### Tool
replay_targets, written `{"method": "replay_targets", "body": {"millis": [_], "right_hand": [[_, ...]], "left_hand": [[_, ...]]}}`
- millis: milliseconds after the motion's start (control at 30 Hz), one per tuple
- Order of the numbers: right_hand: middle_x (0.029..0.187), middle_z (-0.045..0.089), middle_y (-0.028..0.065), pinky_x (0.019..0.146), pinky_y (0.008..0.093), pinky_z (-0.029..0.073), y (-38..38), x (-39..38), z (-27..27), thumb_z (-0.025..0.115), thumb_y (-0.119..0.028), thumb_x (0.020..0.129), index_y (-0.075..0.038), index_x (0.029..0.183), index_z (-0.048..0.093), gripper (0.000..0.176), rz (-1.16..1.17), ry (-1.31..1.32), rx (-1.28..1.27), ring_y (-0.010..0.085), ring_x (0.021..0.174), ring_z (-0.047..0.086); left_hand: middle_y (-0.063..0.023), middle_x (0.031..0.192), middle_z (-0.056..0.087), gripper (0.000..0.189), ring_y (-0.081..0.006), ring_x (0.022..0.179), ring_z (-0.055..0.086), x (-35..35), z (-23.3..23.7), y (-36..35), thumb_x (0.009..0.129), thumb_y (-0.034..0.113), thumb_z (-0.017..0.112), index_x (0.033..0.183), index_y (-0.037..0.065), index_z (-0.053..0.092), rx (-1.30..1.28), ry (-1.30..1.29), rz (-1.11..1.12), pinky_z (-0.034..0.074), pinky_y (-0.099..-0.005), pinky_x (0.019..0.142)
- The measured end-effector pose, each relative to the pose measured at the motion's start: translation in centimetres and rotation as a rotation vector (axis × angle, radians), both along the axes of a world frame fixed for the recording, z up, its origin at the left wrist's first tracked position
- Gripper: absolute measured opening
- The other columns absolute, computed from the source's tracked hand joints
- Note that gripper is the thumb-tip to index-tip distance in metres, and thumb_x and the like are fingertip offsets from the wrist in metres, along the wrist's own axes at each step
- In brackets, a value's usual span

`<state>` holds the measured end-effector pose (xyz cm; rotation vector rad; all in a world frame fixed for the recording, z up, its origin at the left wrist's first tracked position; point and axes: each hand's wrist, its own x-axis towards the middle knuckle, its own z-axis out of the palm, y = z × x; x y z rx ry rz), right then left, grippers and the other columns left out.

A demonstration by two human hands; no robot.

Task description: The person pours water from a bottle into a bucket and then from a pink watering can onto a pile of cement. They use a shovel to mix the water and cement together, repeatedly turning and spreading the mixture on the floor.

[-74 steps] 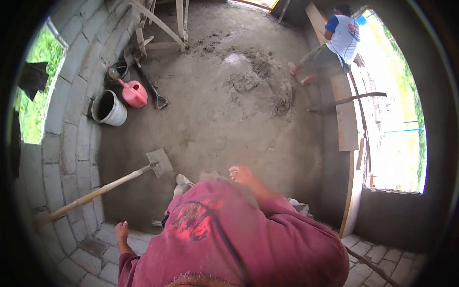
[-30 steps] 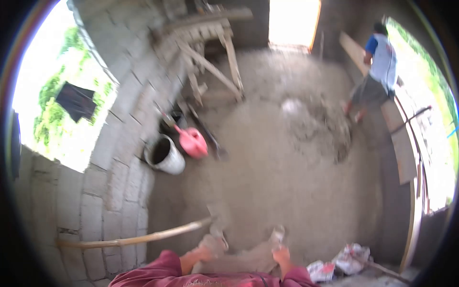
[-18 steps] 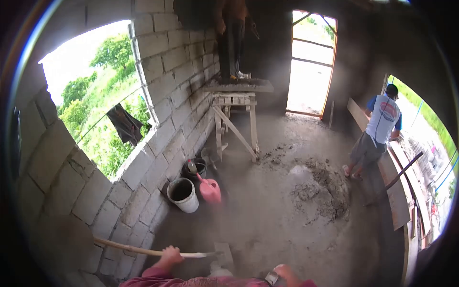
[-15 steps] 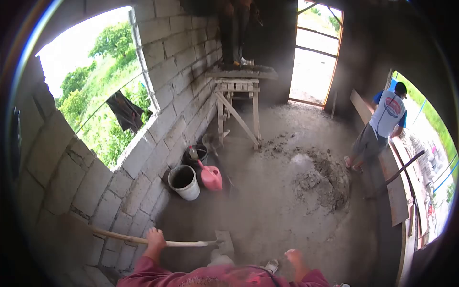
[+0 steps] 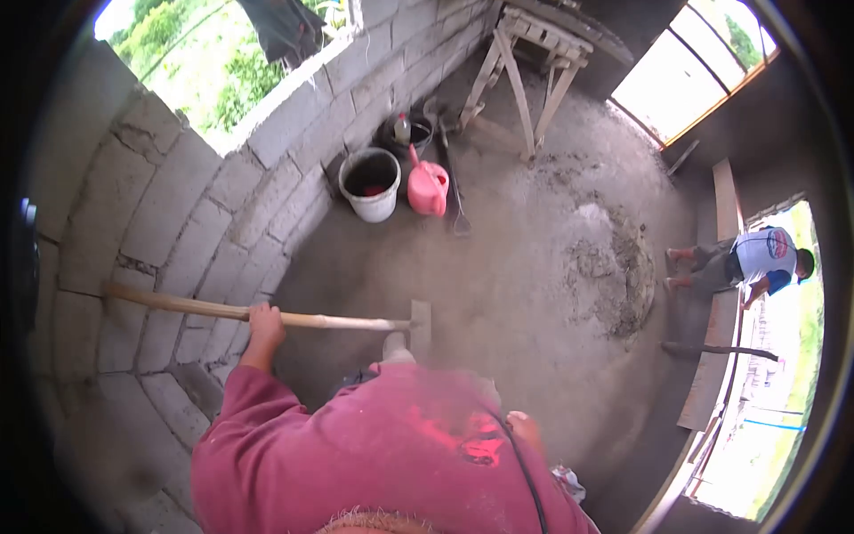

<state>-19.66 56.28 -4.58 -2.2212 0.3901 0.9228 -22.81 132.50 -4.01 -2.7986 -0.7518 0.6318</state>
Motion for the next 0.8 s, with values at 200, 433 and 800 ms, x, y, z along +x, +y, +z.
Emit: {"method": "replay_targets", "body": {"millis": [200,433,800], "right_hand": [[0.108,0.074,0.0144,0.09,0.0358,0.051,0.0,1.5,4.2,0.061,-0.034,0.094,-0.002,0.113,0.072,0.04,-0.034,0.099,-0.026,0.0242,0.1,0.069],[0.073,0.065,0.0021,0.053,0.0321,0.048,-12.2,9.8,-3.4,0.058,-0.02,0.092,-0.007,0.085,0.068,0.018,-0.022,-0.127,-0.068,0.0143,0.063,0.061],[0.074,0.065,0.0021,0.052,0.0255,0.048,-22.8,41.1,-4.3,0.06,-0.012,0.091,-0.005,0.098,0.07,0.014,-0.416,-0.191,0.036,0.0116,0.068,0.064]], "left_hand": [[-0.0163,0.12,0.065,0.039,-0.0313,0.119,0.06,4.1,-2.1,-7.8,0.082,0.031,0.071,0.115,0.01,0.07,-0.282,0.16,-0.021,0.048,-0.0445,0.102],[-0.0178,0.123,0.07,0.047,-0.0318,0.117,0.066,13.9,-1.2,-15.7,0.085,0.035,0.066,0.124,0.008,0.069,-0.561,0.499,0.059,0.053,-0.0437,0.099],[-0.0181,0.112,0.071,0.042,-0.0367,0.109,0.067,26.3,4.1,-25.2,0.085,0.04,0.072,0.112,0.009,0.067,-0.463,0.115,0.141,0.056,-0.047,0.092]]}}
